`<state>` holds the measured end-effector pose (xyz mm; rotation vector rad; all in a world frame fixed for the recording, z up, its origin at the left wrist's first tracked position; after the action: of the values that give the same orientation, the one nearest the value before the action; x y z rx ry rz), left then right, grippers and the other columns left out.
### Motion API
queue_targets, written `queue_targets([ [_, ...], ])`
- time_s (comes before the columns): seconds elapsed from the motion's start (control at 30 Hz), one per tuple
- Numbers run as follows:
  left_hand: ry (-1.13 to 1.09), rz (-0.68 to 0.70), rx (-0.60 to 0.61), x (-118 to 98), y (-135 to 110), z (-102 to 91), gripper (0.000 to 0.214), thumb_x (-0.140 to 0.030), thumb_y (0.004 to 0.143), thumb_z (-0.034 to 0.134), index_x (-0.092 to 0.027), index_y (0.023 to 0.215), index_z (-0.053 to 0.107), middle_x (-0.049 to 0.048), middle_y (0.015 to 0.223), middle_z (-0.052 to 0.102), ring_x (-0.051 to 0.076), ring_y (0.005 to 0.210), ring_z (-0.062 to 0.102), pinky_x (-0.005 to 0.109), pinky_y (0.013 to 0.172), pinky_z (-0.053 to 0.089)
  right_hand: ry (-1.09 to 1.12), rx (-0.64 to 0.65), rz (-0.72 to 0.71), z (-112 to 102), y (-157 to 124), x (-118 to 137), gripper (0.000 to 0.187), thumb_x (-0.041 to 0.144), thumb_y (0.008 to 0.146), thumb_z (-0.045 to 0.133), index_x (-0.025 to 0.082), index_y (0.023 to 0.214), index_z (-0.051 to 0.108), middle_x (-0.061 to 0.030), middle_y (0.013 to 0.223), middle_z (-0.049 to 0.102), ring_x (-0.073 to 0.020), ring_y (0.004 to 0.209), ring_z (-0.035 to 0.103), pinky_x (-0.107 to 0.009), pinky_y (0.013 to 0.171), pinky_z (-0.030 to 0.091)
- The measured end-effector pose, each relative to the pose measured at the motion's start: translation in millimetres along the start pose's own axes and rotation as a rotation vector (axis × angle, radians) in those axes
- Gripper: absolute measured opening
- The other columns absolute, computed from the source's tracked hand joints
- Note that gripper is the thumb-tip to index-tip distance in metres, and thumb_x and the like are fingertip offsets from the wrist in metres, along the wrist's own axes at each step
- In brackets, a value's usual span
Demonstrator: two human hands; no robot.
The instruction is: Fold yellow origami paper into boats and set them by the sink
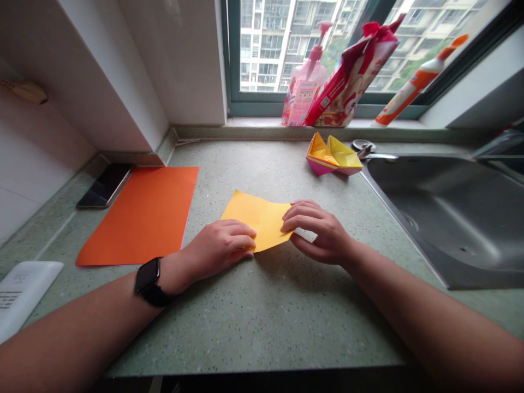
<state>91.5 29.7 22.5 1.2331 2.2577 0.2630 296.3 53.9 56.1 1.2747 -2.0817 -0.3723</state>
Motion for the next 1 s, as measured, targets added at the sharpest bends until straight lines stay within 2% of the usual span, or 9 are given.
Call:
queue_targets([
  [0.13, 0.001, 0.027, 0.018, -1, -1, 0.8, 0.016, -0.031, 0.109, 0.069, -0.022, 0.103, 0.082, 0.0064, 0.119, 0.083, 0.023, 0.111, 0.079, 0.039, 0.099, 0.064, -0.053, -0.053, 0.026, 3, -4, -3, 0.022, 0.019, 0.101, 0.063, 0.031, 0.118, 0.068, -0.0011, 0.098, 0.078, -0.022, 0.092, 0.075, -0.046, 0.101, 0.059],
  [0.23, 0.003, 0.043, 0.044, -2, -1, 0.9, 0.014, -0.029, 0.108, 0.07, -0.023, 0.106, 0.083, 0.0069, 0.119, 0.083, 0.024, 0.113, 0.079, 0.041, 0.102, 0.064, -0.114, -0.076, 0.133, 6, -10, -16, 0.02, 0.025, 0.103, 0.064, 0.028, 0.122, 0.066, -0.004, 0.103, 0.079, -0.0229, 0.093, 0.076, -0.042, 0.092, 0.062],
  [0.3, -0.001, 0.052, 0.054, -3, -1, 0.1, 0.014, -0.027, 0.108, 0.069, -0.024, 0.107, 0.083, 0.0064, 0.119, 0.083, 0.024, 0.114, 0.079, 0.041, 0.103, 0.064, -0.129, -0.083, 0.183, 7, -13, -22, 0.015, 0.027, 0.103, 0.064, 0.027, 0.118, 0.065, -0.0048, 0.103, 0.078, -0.0225, 0.092, 0.075, -0.04, 0.086, 0.063],
  [0.43, -0.018, 0.056, 0.063, -6, 0, -2.1, 0.017, -0.022, 0.108, 0.065, -0.024, 0.11, 0.083, 0.0058, 0.12, 0.083, 0.023, 0.114, 0.079, 0.039, 0.102, 0.064, -0.093, -0.032, 0.163, 12, -9, -22, 0.006, 0.021, 0.104, 0.063, 0.027, 0.103, 0.066, -0.0045, 0.104, 0.074, -0.0206, 0.092, 0.072, -0.037, 0.081, 0.062],
  [0.67, -0.015, 0.044, 0.072, -7, 0, -3.1, 0.021, -0.025, 0.109, 0.063, -0.023, 0.101, 0.083, 0.0055, 0.118, 0.082, 0.022, 0.107, 0.079, 0.036, 0.096, 0.063, -0.094, 0.076, 0.192, 22, -9, -26, 0.013, 0.024, 0.104, 0.066, 0.027, 0.113, 0.073, -0.0082, 0.121, 0.072, -0.0234, 0.106, 0.074, -0.041, 0.091, 0.063],
  [0.83, 0.033, 0.031, 0.113, -10, 2, -4.8, 0.024, -0.031, 0.108, 0.065, -0.022, 0.096, 0.084, 0.0076, 0.11, 0.079, 0.019, 0.093, 0.075, 0.033, 0.084, 0.059, -0.115, 0.117, 0.197, 25, -11, -27, 0.012, 0.027, 0.104, 0.067, 0.027, 0.113, 0.074, -0.0097, 0.125, 0.072, -0.0247, 0.107, 0.074, -0.044, 0.094, 0.063],
  [1.0, 0.032, 0.039, 0.13, -13, 3, -6.7, 0.025, -0.029, 0.109, 0.062, -0.021, 0.096, 0.082, 0.0071, 0.105, 0.078, 0.02, 0.091, 0.073, 0.034, 0.083, 0.057, -0.117, 0.134, 0.199, 25, -12, -24, 0.018, 0.029, 0.101, 0.07, 0.027, 0.118, 0.071, -0.0115, 0.13, 0.071, -0.0284, 0.114, 0.073, -0.047, 0.097, 0.062],
])
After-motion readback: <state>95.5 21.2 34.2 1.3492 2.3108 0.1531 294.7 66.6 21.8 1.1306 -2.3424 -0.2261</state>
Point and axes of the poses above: each hand's wrist, its own y-axis towards the middle knuckle, its own z-axis out of the palm, x = y × z, the point moved 7 cm from there along y, towards the middle knuckle
